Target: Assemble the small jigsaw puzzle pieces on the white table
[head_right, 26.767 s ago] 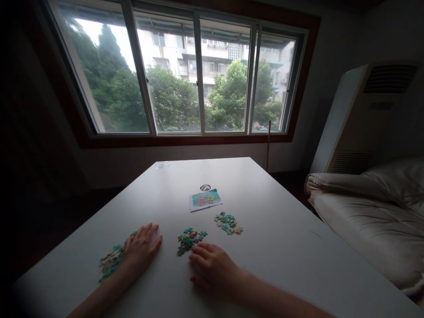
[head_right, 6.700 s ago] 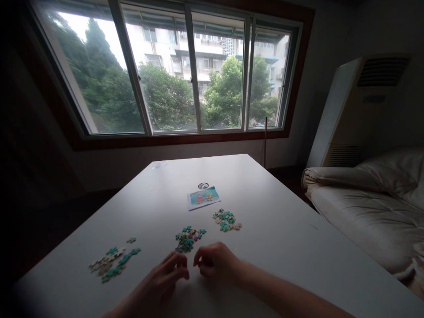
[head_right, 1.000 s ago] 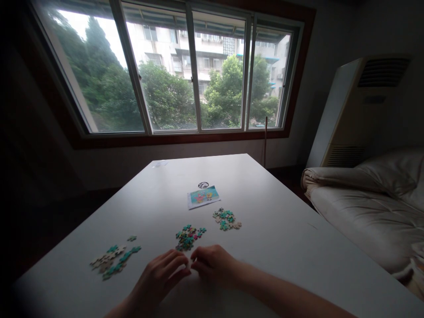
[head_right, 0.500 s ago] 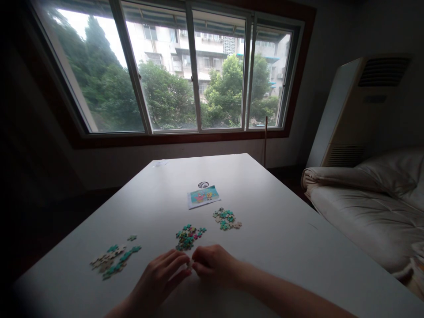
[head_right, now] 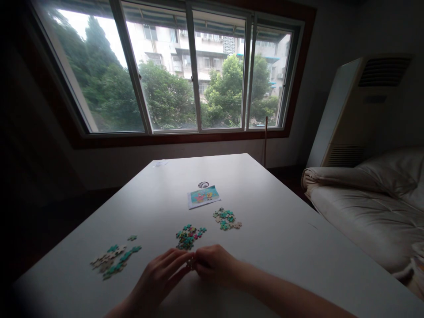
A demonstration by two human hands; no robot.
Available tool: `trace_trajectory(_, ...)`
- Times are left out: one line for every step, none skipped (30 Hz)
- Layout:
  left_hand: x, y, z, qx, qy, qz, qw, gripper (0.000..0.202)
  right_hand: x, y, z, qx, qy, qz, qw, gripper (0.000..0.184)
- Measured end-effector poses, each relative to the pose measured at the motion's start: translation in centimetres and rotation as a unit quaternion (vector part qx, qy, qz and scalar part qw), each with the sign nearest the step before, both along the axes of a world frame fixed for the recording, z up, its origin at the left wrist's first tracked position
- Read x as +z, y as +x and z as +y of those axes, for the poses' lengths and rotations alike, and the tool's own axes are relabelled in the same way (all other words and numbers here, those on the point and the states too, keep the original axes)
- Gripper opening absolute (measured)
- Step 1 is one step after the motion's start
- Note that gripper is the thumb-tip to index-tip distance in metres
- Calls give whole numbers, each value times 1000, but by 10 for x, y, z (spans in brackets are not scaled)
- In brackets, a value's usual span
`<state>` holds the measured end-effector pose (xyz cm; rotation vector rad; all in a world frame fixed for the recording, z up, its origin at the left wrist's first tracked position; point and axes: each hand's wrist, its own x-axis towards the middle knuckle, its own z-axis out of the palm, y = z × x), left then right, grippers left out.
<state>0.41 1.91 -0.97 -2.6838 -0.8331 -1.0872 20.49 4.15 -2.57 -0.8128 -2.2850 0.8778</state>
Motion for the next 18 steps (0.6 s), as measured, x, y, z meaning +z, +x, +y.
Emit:
trace_trajectory(-1, 0, 0, -1, -2, -4, 1000, 19, 1, 0, 0, 0, -1, 1, 1000, 11)
trace_trajectory(-1, 0, 1, -2, -5, -6, 1000, 19, 2, 0, 0, 0, -3, 2, 1000, 12)
trace_trajectory(-1, 0, 1, -6, -6, -4, 1000, 21, 3, 0, -1, 0, -5, 4, 1000, 12)
trace_trajectory(-2, -1, 1, -12, -5, 0, 1000, 23, 4, -1, -1, -1, -9, 7, 1000, 13)
trace_trajectory(-2, -1, 1, -18, -4, 4, 1000, 25, 6, -1, -1, -1, -13, 8, 1000, 13)
trace_trajectory(-2, -1, 0, -24, -2, 7, 1000, 26, 7, -1, -2, -2, -17, 8, 1000, 14)
trace_trajectory(-2, -1, 0, -30, 0, 8, 1000, 26, 8, -1, -2, -2, -22, 8, 1000, 14)
trace_trajectory(-2, -2, -1, -31, 1, 7, 999, 25, 9, -1, -2, -2, -26, 8, 1000, 14)
trace_trajectory(-2, -2, -1, -30, -1, 5, 1000, 25, 9, -1, -3, -1, -31, 10, 999, 15)
trace_trajectory(-2, -2, -1, -27, -4, 4, 1000, 23, 10, -1, -3, 0, -35, 14, 999, 15)
trace_trajectory(-2, -2, -2, -24, -7, 5, 1000, 22, 10, -1, -3, 1, -40, 19, 999, 16)
trace_trajectory(-2, -2, -2, -21, -9, 8, 1000, 21, 9, -1, -3, 0, -44, 25, 999, 16)
trace_trajectory(-2, -2, -2, -18, -9, 10, 1000, 20, 9, -1, -3, 0, -47, 30, 998, 16)
trace_trajectory(-1, -2, -2, -17, -8, 11, 1000, 19, 9, -1, -2, 1, -50, 33, 998, 16)
trace_trajectory(-1, -2, -2, -17, -4, 12, 1000, 18, 8, -1, -2, 1, -52, 36, 998, 16)
trace_trajectory(-1, -1, -1, -18, -1, 12, 1000, 16, 8, -1, -2, -1, -53, 37, 998, 15)
trace_trajectory(0, -1, -1, -20, -1, 10, 1000, 15, 8, -1, -2, -3, -54, 34, 998, 14)
trace_trajectory(0, -2, -1, -23, -4, 8, 1000, 13, 7, -1, -1, -5, -55, 30, 998, 13)
